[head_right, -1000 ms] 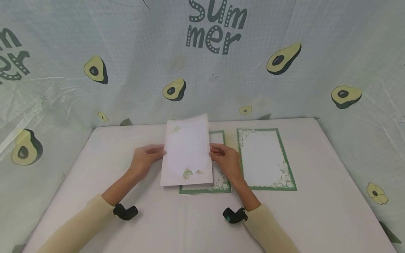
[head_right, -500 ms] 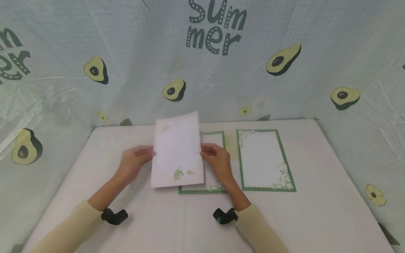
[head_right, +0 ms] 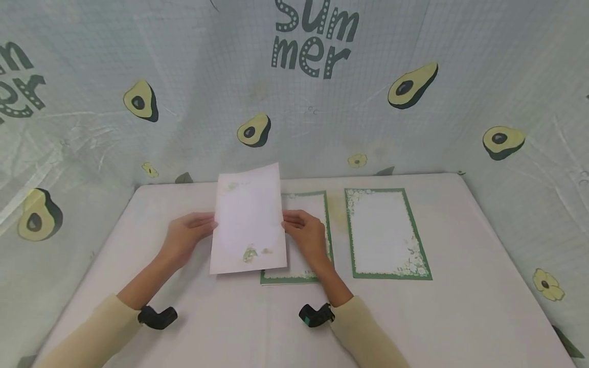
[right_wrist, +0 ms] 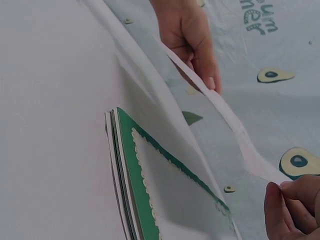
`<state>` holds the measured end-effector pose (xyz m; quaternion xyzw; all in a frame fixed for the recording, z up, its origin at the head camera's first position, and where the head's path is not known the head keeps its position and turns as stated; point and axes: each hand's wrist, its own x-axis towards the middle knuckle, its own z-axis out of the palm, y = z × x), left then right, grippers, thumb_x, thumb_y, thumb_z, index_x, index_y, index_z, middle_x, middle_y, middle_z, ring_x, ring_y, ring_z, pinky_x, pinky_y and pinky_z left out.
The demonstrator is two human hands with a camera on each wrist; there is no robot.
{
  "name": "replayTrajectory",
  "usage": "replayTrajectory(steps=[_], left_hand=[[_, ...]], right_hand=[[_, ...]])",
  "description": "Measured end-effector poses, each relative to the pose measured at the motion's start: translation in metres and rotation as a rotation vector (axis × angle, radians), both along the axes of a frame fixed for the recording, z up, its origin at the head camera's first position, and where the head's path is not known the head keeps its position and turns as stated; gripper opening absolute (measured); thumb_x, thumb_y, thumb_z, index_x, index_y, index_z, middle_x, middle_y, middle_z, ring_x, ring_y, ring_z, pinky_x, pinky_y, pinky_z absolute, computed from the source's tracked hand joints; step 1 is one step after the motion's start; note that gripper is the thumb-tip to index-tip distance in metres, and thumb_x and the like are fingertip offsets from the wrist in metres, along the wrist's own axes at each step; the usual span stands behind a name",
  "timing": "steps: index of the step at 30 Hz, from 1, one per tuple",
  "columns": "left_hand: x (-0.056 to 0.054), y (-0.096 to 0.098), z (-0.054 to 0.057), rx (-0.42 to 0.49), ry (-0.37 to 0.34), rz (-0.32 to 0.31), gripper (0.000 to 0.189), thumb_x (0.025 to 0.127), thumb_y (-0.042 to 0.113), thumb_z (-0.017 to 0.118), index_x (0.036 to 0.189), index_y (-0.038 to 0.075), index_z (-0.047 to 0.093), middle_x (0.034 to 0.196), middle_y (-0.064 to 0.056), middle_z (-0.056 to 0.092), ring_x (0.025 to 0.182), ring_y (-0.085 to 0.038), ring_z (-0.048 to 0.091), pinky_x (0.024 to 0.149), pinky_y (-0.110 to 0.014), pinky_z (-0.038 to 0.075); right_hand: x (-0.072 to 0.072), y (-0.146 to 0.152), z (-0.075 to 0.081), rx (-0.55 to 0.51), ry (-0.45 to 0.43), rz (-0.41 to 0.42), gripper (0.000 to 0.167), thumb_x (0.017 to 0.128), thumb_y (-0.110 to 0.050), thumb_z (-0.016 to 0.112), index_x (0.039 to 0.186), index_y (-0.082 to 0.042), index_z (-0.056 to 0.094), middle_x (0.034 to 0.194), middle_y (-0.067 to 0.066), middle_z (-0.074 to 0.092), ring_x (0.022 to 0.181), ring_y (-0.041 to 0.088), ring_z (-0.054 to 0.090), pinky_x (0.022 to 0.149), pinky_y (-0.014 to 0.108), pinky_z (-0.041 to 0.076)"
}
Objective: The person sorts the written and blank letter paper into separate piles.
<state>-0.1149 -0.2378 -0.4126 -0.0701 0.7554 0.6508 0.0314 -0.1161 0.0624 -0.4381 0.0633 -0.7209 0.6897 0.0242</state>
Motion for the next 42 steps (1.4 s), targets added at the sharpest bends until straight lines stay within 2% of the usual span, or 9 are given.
replayTrajectory(steps=[11, 17, 22, 27, 31, 38, 42], left_hand=[[0.006, -0.022, -0.001, -0.073, -0.029, 0.007, 0.04, 0.095, 0.007, 0.072, 0.131, -0.008, 0.062, 0.118, -0.009, 0.072, 0.097, -0.003, 0.07, 0.088, -0.022, 0.059], [0.01, -0.028, -0.003, -0.071, -0.051, 0.008, 0.042, 0.096, 0.007, 0.071, 0.133, -0.01, 0.059, 0.12, -0.011, 0.071, 0.097, -0.002, 0.069, 0.088, -0.02, 0.058], [0.015, -0.041, -0.002, -0.074, -0.066, -0.007, 0.045, 0.096, 0.006, 0.071, 0.135, -0.013, 0.056, 0.113, -0.005, 0.073, 0.096, 0.0, 0.07, 0.087, -0.021, 0.059], [0.017, -0.054, -0.003, -0.05, -0.079, -0.032, 0.049, 0.096, 0.005, 0.071, 0.136, -0.016, 0.053, 0.106, 0.001, 0.075, 0.095, -0.001, 0.07, 0.087, -0.021, 0.059], [0.016, -0.059, -0.006, -0.047, -0.094, -0.045, 0.051, 0.096, 0.006, 0.071, 0.137, -0.016, 0.051, 0.103, 0.005, 0.075, 0.095, -0.001, 0.07, 0.087, -0.021, 0.059], [0.009, -0.064, -0.007, -0.083, -0.076, -0.035, 0.046, 0.097, 0.006, 0.07, 0.135, -0.015, 0.054, 0.105, 0.003, 0.075, 0.094, -0.001, 0.071, 0.086, -0.021, 0.059], [0.005, -0.065, -0.006, -0.09, -0.09, -0.054, 0.047, 0.097, 0.006, 0.069, 0.136, -0.015, 0.053, 0.106, 0.001, 0.075, 0.094, -0.001, 0.071, 0.086, -0.021, 0.059]], right_hand=[[0.002, -0.026, -0.009, 0.054, -0.056, -0.022, 0.019, 0.091, -0.006, 0.077, 0.11, -0.004, 0.077, 0.104, 0.011, 0.076, 0.095, 0.021, 0.075, 0.079, 0.026, 0.063], [0.003, -0.036, -0.011, 0.083, -0.042, -0.019, 0.018, 0.089, -0.003, 0.077, 0.107, -0.004, 0.077, 0.102, 0.012, 0.077, 0.095, 0.024, 0.075, 0.079, 0.026, 0.062], [0.005, -0.046, -0.013, 0.177, -0.029, -0.01, 0.017, 0.089, -0.005, 0.078, 0.106, -0.007, 0.078, 0.098, 0.008, 0.078, 0.09, 0.019, 0.075, 0.078, 0.024, 0.061], [0.004, -0.055, -0.011, 0.21, 0.014, 0.02, 0.018, 0.09, -0.005, 0.077, 0.107, -0.003, 0.077, 0.098, 0.01, 0.077, 0.089, 0.021, 0.075, 0.075, 0.024, 0.062], [0.004, -0.058, -0.011, 0.23, -0.011, 0.024, 0.017, 0.089, -0.004, 0.077, 0.106, -0.002, 0.077, 0.097, 0.01, 0.077, 0.087, 0.02, 0.074, 0.071, 0.022, 0.061], [-0.004, -0.066, -0.009, 0.265, -0.018, 0.052, 0.017, 0.089, -0.001, 0.076, 0.105, 0.002, 0.077, 0.094, 0.012, 0.077, 0.082, 0.018, 0.075, 0.067, 0.02, 0.061], [-0.008, -0.069, -0.006, 0.263, -0.04, 0.069, 0.015, 0.088, 0.001, 0.076, 0.103, 0.003, 0.077, 0.09, 0.013, 0.076, 0.077, 0.018, 0.074, 0.066, 0.021, 0.062]])
